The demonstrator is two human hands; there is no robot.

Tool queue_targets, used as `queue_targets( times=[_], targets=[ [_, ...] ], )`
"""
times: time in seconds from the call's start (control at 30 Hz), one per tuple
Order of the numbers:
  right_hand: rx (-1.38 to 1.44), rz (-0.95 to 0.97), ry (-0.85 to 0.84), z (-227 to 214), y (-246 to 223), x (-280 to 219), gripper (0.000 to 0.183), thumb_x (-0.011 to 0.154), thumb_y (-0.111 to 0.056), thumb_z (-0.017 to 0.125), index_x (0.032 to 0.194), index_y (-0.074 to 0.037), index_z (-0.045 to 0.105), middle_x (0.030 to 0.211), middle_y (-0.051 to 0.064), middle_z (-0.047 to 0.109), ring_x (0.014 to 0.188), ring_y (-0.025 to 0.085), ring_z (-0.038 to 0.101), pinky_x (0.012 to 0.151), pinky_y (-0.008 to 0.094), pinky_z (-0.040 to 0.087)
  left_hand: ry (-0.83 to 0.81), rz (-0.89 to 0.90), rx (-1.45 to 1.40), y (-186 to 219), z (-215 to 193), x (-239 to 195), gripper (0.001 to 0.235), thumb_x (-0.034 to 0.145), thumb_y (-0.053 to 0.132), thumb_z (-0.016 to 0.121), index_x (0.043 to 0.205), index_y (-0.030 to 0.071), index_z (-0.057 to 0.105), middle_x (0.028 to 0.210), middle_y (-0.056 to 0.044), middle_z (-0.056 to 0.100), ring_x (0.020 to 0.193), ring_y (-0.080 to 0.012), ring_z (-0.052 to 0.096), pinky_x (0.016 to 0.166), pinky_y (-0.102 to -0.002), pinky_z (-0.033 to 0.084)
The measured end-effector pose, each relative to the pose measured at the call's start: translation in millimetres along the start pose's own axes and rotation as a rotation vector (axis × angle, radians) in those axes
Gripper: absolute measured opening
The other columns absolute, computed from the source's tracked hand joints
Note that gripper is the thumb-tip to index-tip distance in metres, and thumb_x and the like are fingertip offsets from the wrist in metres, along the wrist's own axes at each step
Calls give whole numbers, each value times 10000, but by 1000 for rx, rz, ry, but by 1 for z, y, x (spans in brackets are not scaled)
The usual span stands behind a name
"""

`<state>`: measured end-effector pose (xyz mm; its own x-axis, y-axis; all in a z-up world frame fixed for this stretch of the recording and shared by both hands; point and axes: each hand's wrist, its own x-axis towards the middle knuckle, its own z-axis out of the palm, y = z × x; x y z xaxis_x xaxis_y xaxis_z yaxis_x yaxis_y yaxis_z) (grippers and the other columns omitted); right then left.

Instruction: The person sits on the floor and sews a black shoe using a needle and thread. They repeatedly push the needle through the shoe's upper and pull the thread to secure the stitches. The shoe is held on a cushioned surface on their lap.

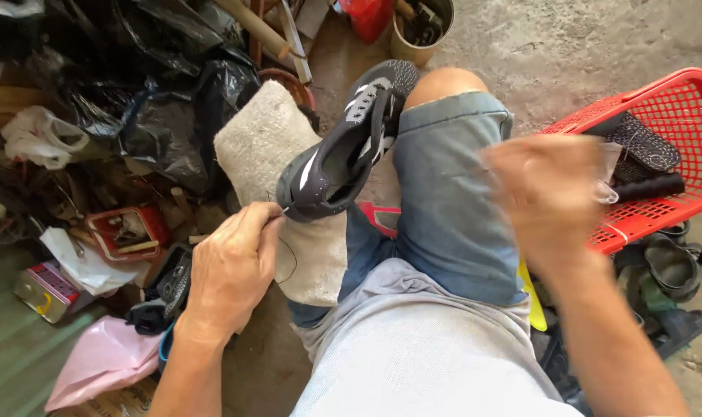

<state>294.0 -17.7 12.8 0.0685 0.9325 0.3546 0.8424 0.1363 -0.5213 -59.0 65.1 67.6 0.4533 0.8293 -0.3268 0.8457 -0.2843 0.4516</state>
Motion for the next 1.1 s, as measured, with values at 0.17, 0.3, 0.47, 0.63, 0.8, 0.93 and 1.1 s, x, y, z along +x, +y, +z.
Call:
queue_targets(
  times=[0.17, 0.3, 0.47, 0.63, 0.8, 0.93, 1.1],
  targets=[
    [-52, -300, -8, 68, -38, 15, 139, 896, -55, 745, 850, -186, 750, 913, 26, 675, 913, 254, 598, 1033, 448, 458, 143, 67, 82, -4, 7, 0, 128, 1092, 263, 530, 1033, 211, 630, 752, -4, 671, 710, -225, 715, 606, -347, 573],
    [263, -188, -131, 25, -43, 13, 34, 916, -127, 781, 900, -157, 779, 976, -3, 736, 905, 242, 645, 957, 391, 517, 181, 76, 184, -10, 12, -6, 140, 1091, 293, 545, 1021, 208, 631, 753, 2, 651, 697, -224, 695, 605, -347, 574],
    [1034, 366, -364, -24, -43, 18, 77, 864, -53, 698, 852, -5, 758, 1053, 209, 773, 930, 246, 729, 863, 408, 587, 270, 125, 382, -13, 31, -1, 69, 1055, 271, 560, 1027, 229, 608, 767, 32, 620, 733, -200, 695, 624, -324, 566],
    [1463, 391, -302, -23, -55, 36, 111, 839, -37, 642, 805, 50, 701, 754, 283, 702, 615, 317, 706, 562, 395, 570, 274, 186, 364, -13, 39, 8, 94, 1055, 240, 543, 1003, 202, 612, 754, 5, 598, 708, -218, 685, 603, -329, 566],
    [849, 264, -361, 52, -66, 54, 116, 925, -12, 716, 1016, -16, 788, 819, 172, 763, 669, 196, 721, 566, 279, 538, 296, 216, 382, -7, 42, 14, 91, 1047, 257, 532, 980, 233, 590, 748, 38, 577, 706, -181, 681, 601, -300, 556],
    [703, 493, -540, 130, -29, 27, 335, 848, 49, 611, 1094, -78, 799, 743, 125, 747, 525, 172, 666, 478, 305, 553, 283, 240, 416, -5, 41, 16, 71, 1013, 220, 543, 953, 216, 581, 739, 32, 569, 693, -175, 676, 583, -296, 555],
    [830, 636, -704, 150, -18, 32, 387, 810, 87, 615, 1095, -83, 813, 688, 86, 721, 490, 108, 598, 448, 270, 529, 265, 281, 420, -6, 35, 23, 80, 974, 172, 537, 911, 202, 576, 728, 16, 565, 693, -190, 676, 564, -304, 552]
  ],
)
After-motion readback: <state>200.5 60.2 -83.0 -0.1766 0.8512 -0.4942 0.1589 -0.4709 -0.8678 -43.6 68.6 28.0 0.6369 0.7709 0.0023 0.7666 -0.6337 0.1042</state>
